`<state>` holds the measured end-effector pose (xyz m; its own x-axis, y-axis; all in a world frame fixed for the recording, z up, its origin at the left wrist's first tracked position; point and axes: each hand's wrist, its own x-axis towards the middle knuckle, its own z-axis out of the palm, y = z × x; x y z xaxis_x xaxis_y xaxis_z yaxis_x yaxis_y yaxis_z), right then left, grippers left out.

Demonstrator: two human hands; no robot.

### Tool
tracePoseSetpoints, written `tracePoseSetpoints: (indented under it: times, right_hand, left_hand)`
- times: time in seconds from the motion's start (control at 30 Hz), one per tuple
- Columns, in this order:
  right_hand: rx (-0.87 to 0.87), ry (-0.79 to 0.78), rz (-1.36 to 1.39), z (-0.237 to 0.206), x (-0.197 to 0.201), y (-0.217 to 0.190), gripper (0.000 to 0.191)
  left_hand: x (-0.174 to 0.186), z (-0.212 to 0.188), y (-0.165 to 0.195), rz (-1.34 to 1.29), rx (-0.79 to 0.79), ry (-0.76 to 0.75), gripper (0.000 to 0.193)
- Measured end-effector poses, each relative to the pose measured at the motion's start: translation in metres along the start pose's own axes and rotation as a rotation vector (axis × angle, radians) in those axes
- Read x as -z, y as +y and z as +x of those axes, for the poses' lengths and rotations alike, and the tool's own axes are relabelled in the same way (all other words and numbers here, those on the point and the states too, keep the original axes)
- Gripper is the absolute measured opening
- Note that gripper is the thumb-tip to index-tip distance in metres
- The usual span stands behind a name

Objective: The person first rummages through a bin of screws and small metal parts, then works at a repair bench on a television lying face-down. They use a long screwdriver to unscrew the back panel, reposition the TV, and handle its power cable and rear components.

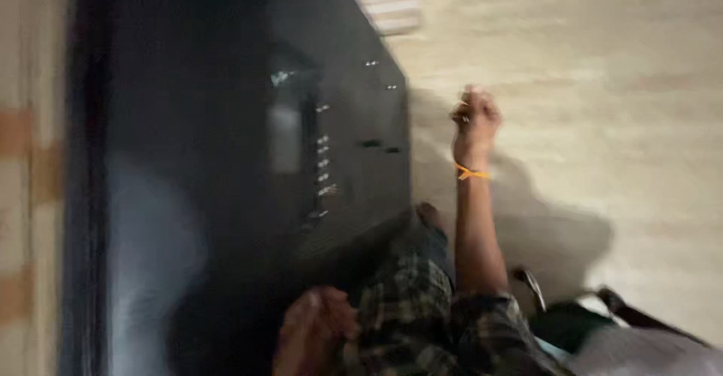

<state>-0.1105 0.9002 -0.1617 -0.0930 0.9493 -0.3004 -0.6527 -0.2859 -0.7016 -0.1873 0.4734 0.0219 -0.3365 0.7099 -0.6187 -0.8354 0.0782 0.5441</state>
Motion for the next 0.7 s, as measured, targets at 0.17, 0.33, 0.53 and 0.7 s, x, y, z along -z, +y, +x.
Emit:
tracePoseSetpoints:
  times: [0.17, 0.33, 0.53, 0.7]
  right_hand:
    - [0.063, 0.120, -0.170, 0.033, 0.017, -0.056, 0.011]
    - [0.082, 0.064, -0.005, 0.058, 0.029, -0.132, 0.021]
    - [0.006, 0.029, 0.235, 0.081, 0.040, -0.215, 0.025]
    - [-0.024, 0.122, 0.315, 0.127, 0.058, -0.276, 0.024]
  left_hand:
    - [-0.042, 0.103, 0.041, 0.236, -0.033, 0.088, 0.049]
    - [-0.083, 0.201, 0.049, -0.069, -0.112, -0.028, 0.044]
    - [-0.155, 0.307, 0.029, 0.014, -0.047, -0.079, 0.040]
    - [-0.269, 0.419, -0.020, 0.184, 0.140, -0.173, 0.038]
